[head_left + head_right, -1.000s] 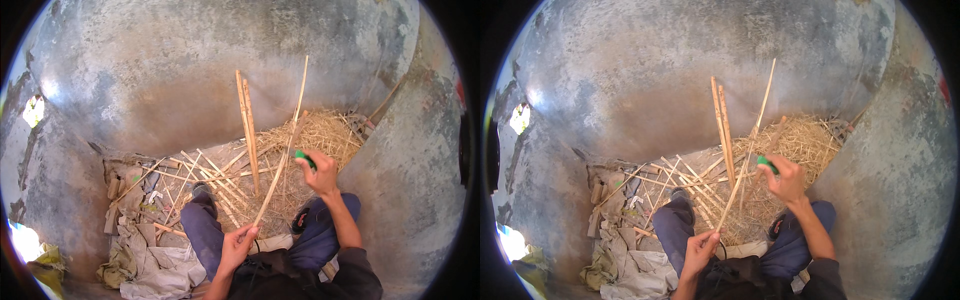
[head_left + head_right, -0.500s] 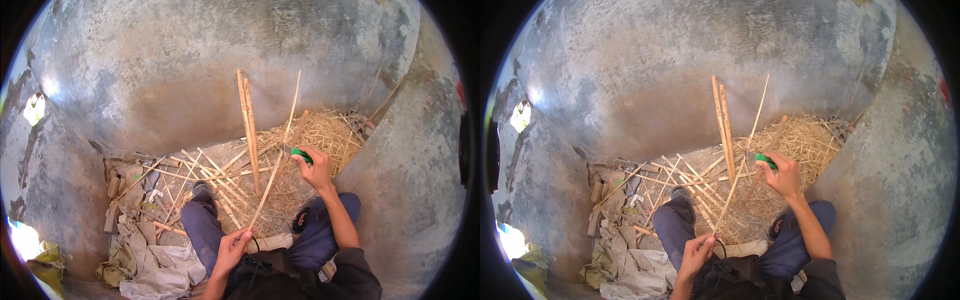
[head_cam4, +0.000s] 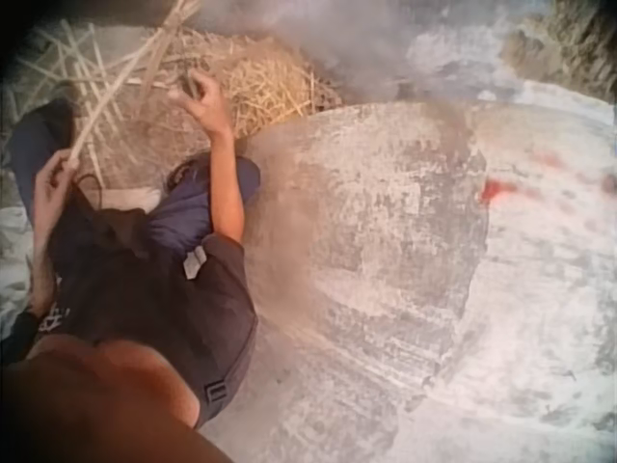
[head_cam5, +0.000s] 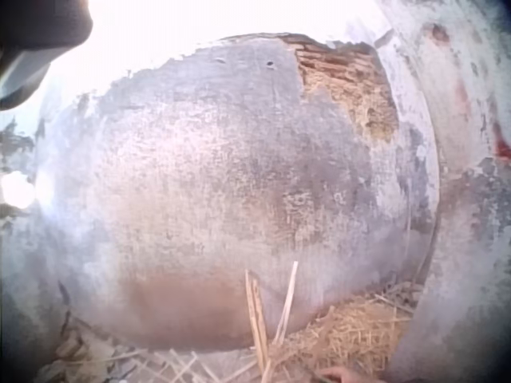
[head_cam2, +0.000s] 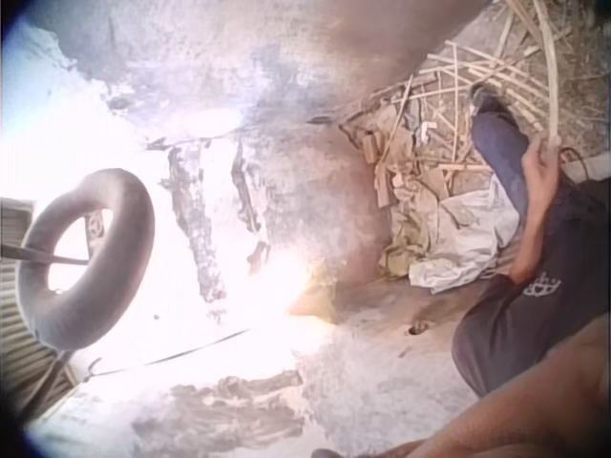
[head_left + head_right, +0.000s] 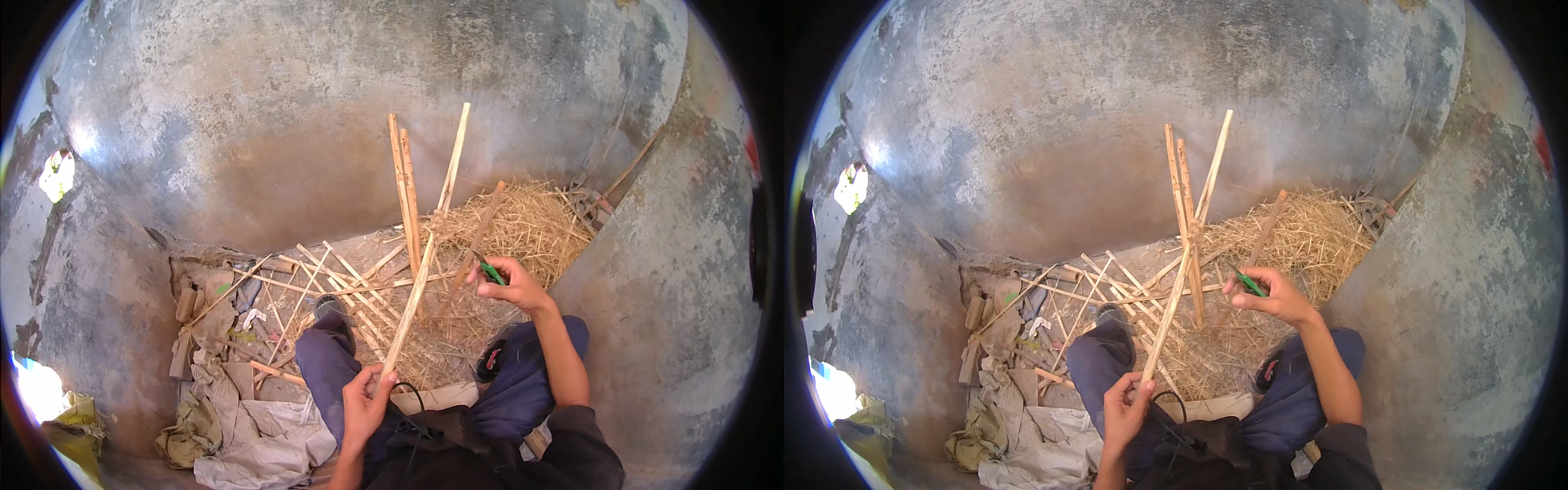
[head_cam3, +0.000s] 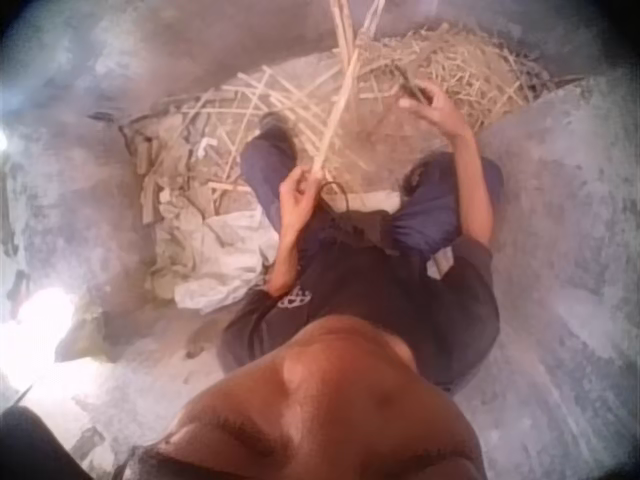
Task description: The person uses a utility knife to strip the outer layer and nodes from a thin bamboo pole, repeatedly pulling the blade along the length of the pole while holding it with their other hand.
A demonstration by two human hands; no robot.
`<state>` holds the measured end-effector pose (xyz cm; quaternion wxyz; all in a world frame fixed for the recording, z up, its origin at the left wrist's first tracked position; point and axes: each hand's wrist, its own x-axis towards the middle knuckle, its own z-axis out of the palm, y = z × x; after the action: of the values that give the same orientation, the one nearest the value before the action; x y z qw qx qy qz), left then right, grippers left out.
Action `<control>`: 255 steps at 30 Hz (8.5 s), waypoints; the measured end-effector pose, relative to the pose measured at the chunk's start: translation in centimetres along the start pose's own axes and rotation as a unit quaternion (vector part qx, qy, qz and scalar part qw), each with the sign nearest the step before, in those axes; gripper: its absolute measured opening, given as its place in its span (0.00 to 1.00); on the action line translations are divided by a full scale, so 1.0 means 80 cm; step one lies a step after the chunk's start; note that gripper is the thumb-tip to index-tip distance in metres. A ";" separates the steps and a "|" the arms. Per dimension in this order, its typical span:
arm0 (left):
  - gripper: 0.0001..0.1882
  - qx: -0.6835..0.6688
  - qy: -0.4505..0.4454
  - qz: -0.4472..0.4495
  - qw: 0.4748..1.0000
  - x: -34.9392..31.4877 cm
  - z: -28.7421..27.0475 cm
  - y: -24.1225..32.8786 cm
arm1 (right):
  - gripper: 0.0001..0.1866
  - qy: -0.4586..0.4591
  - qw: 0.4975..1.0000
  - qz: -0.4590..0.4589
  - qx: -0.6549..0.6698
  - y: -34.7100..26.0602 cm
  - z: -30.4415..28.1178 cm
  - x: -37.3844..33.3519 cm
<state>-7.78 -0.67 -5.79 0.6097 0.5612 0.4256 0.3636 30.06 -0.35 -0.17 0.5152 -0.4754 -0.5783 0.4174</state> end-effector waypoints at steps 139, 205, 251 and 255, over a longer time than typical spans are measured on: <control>0.07 0.181 0.012 0.090 0.979 0.014 0.018 0.024 | 0.20 0.342 0.886 -0.118 -0.290 -0.059 0.043 -0.004; 0.17 0.175 0.166 0.520 0.819 0.060 -0.048 0.153 | 0.16 0.192 0.901 -0.174 -0.347 0.001 0.032 0.041; 0.14 0.190 -0.102 0.130 0.968 0.059 0.070 0.144 | 0.18 0.228 0.891 -0.220 -0.327 -0.052 0.072 -0.024; 0.14 0.191 -0.125 0.135 0.964 0.054 0.067 0.145 | 0.17 0.186 0.868 -0.264 -0.377 -0.058 0.087 -0.030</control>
<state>-0.80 2.52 5.29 0.4849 0.7602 0.3282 0.2813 22.64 -3.60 3.06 0.4859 -0.5320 -0.6888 -0.0806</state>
